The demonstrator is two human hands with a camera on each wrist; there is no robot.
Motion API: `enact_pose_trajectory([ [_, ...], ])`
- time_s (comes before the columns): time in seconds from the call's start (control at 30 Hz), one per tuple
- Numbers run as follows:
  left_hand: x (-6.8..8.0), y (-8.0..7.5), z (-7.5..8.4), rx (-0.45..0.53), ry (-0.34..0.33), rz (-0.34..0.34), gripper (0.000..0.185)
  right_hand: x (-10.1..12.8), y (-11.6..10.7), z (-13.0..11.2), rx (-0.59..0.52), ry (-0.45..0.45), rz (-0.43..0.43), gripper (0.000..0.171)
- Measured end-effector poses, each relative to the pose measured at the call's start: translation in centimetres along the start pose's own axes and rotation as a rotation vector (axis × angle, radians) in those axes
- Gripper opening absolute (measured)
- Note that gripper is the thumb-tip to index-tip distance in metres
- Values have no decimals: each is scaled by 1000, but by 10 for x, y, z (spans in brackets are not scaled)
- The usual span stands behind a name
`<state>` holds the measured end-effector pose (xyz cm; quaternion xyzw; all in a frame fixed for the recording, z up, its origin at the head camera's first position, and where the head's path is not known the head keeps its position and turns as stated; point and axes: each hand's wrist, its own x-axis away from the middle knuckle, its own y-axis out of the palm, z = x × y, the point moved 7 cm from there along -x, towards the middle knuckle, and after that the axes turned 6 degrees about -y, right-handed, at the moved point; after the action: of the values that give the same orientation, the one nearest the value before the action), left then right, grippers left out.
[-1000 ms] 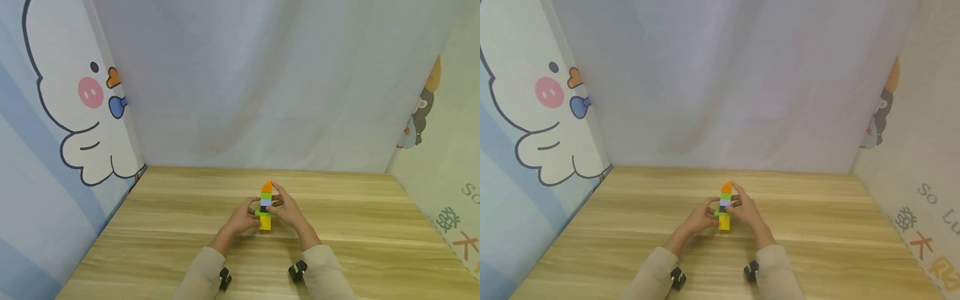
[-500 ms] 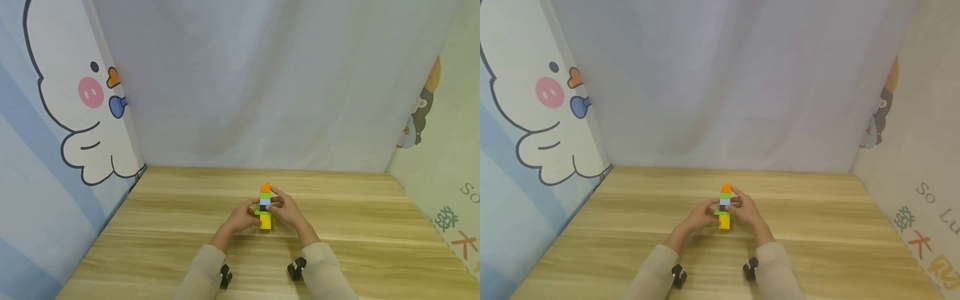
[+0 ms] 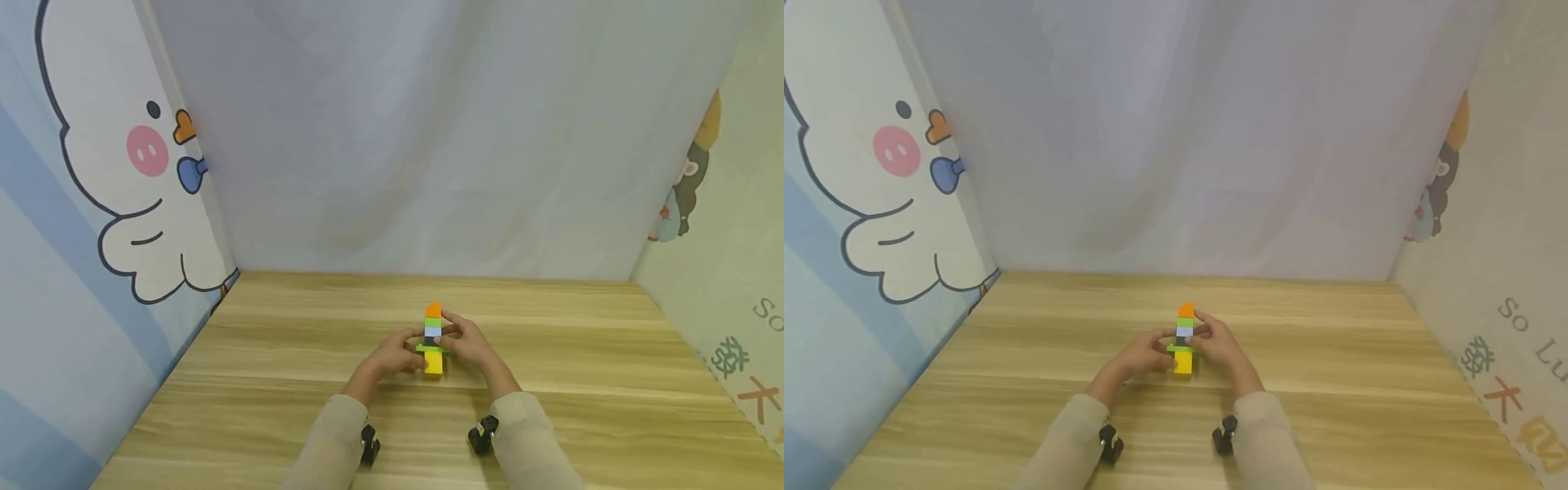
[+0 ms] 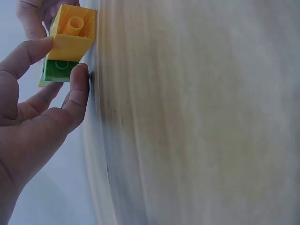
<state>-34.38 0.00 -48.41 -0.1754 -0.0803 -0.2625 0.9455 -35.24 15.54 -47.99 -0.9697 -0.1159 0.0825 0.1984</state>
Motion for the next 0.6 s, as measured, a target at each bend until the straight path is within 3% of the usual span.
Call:
enact_pose_trajectory([
  [0.23,-2,1,-3,-4,8,-10,70,1,3,3,31,-9,-15,63],
  [0.6,-8,0,-6,7,28,-47,63,0,5,6,22,52,-42,63],
])
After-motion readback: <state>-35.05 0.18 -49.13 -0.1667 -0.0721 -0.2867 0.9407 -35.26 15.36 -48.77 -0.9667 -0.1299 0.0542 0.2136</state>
